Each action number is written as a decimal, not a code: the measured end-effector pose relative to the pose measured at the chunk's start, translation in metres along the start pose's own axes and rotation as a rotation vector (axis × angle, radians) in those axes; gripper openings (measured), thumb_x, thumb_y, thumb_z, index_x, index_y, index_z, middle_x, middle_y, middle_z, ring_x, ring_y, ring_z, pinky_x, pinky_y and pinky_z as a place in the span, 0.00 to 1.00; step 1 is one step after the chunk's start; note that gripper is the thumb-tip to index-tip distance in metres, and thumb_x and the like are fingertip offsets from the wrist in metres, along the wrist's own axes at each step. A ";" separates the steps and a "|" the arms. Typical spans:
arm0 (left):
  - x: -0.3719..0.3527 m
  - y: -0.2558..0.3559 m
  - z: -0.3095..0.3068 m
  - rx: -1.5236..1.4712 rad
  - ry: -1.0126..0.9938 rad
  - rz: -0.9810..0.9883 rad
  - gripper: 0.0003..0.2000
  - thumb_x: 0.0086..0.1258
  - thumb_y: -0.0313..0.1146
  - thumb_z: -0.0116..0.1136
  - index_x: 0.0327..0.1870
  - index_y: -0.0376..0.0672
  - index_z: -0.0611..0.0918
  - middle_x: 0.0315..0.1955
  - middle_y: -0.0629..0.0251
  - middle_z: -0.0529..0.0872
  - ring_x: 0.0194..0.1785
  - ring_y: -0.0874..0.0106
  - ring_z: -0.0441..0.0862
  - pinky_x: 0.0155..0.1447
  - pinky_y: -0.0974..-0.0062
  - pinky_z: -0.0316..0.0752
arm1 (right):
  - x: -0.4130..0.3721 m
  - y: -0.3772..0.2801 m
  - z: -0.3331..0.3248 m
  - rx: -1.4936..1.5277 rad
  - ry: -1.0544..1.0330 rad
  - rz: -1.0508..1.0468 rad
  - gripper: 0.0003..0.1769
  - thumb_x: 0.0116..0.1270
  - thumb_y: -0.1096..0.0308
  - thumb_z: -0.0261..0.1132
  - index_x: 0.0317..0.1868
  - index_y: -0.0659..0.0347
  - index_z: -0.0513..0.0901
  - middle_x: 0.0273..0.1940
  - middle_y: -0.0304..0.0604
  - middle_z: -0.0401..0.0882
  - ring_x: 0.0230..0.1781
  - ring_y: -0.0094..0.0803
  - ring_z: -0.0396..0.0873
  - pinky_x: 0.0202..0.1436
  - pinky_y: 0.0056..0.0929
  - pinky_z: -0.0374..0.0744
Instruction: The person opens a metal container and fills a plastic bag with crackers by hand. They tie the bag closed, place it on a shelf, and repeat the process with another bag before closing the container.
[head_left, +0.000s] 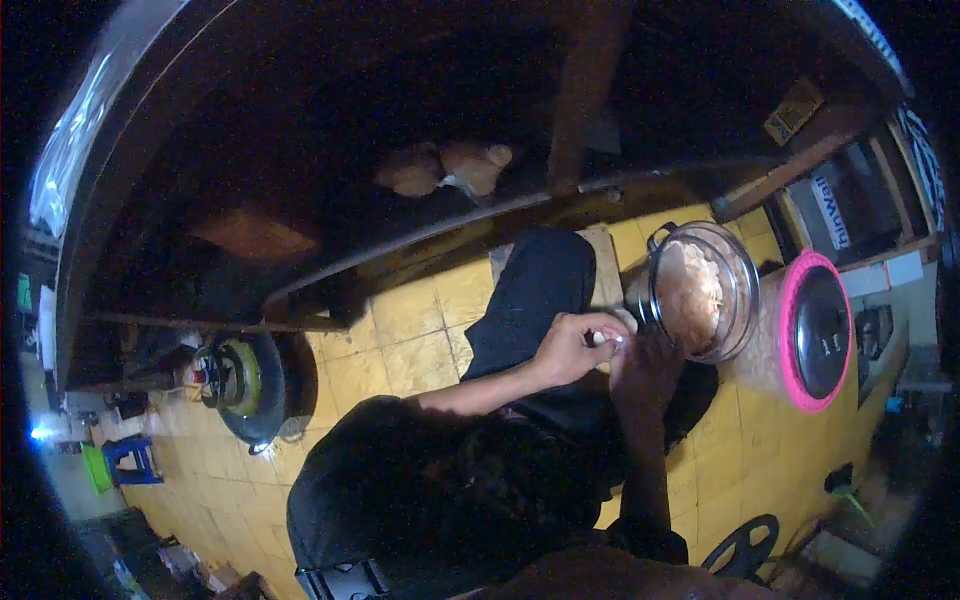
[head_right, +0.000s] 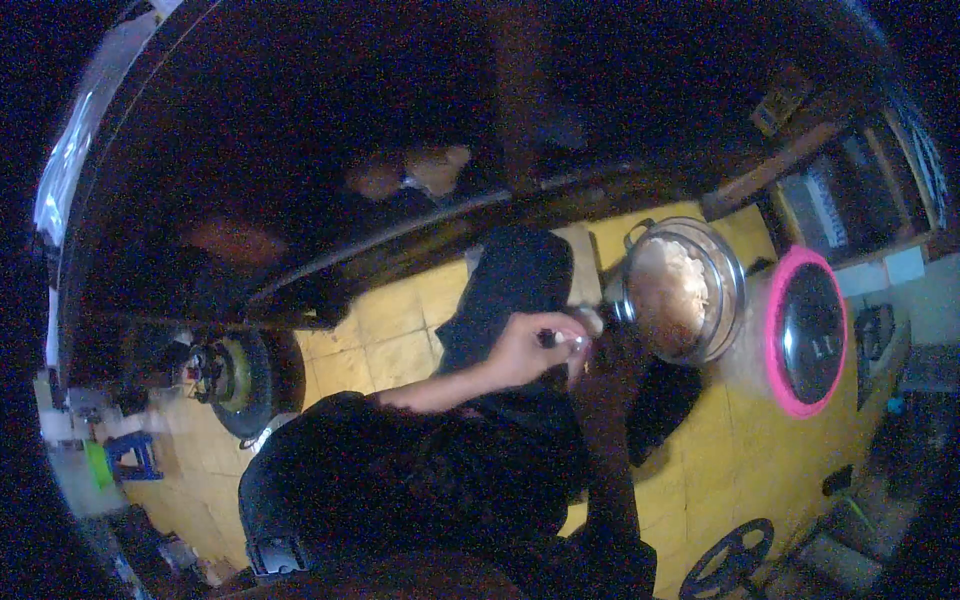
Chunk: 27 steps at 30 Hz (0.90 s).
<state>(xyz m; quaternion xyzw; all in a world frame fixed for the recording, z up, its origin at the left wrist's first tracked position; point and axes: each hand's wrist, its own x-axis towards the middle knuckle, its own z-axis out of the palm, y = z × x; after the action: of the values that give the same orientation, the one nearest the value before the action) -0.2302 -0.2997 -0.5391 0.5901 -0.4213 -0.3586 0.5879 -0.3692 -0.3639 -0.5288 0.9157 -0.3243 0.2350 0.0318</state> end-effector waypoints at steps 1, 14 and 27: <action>-0.002 0.001 -0.001 0.033 -0.015 0.017 0.08 0.59 0.22 0.61 0.40 0.41 0.85 0.32 0.66 0.87 0.39 0.77 0.83 0.49 0.78 0.75 | 0.000 -0.003 -0.001 0.018 -0.091 0.057 0.09 0.61 0.66 0.63 0.40 0.59 0.79 0.43 0.51 0.78 0.49 0.48 0.74 0.58 0.49 0.68; -0.010 0.022 -0.029 0.665 0.082 0.584 0.09 0.57 0.32 0.64 0.39 0.44 0.86 0.38 0.68 0.82 0.48 0.68 0.75 0.56 0.63 0.63 | 0.032 -0.004 -0.013 0.927 -0.267 0.457 0.04 0.53 0.71 0.62 0.27 0.63 0.81 0.24 0.39 0.78 0.25 0.25 0.74 0.32 0.26 0.73; -0.024 0.082 -0.173 1.137 0.405 0.525 0.15 0.49 0.28 0.64 0.40 0.51 0.84 0.40 0.73 0.85 0.40 0.68 0.75 0.41 0.69 0.65 | 0.164 -0.006 0.052 1.139 0.001 0.188 0.10 0.65 0.67 0.62 0.42 0.64 0.84 0.36 0.43 0.84 0.39 0.32 0.81 0.49 0.27 0.75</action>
<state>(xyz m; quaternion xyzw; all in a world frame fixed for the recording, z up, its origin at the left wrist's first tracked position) -0.0872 -0.2061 -0.4502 0.7421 -0.5561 0.1933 0.3203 -0.2334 -0.4651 -0.5003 0.7555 -0.2265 0.3748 -0.4873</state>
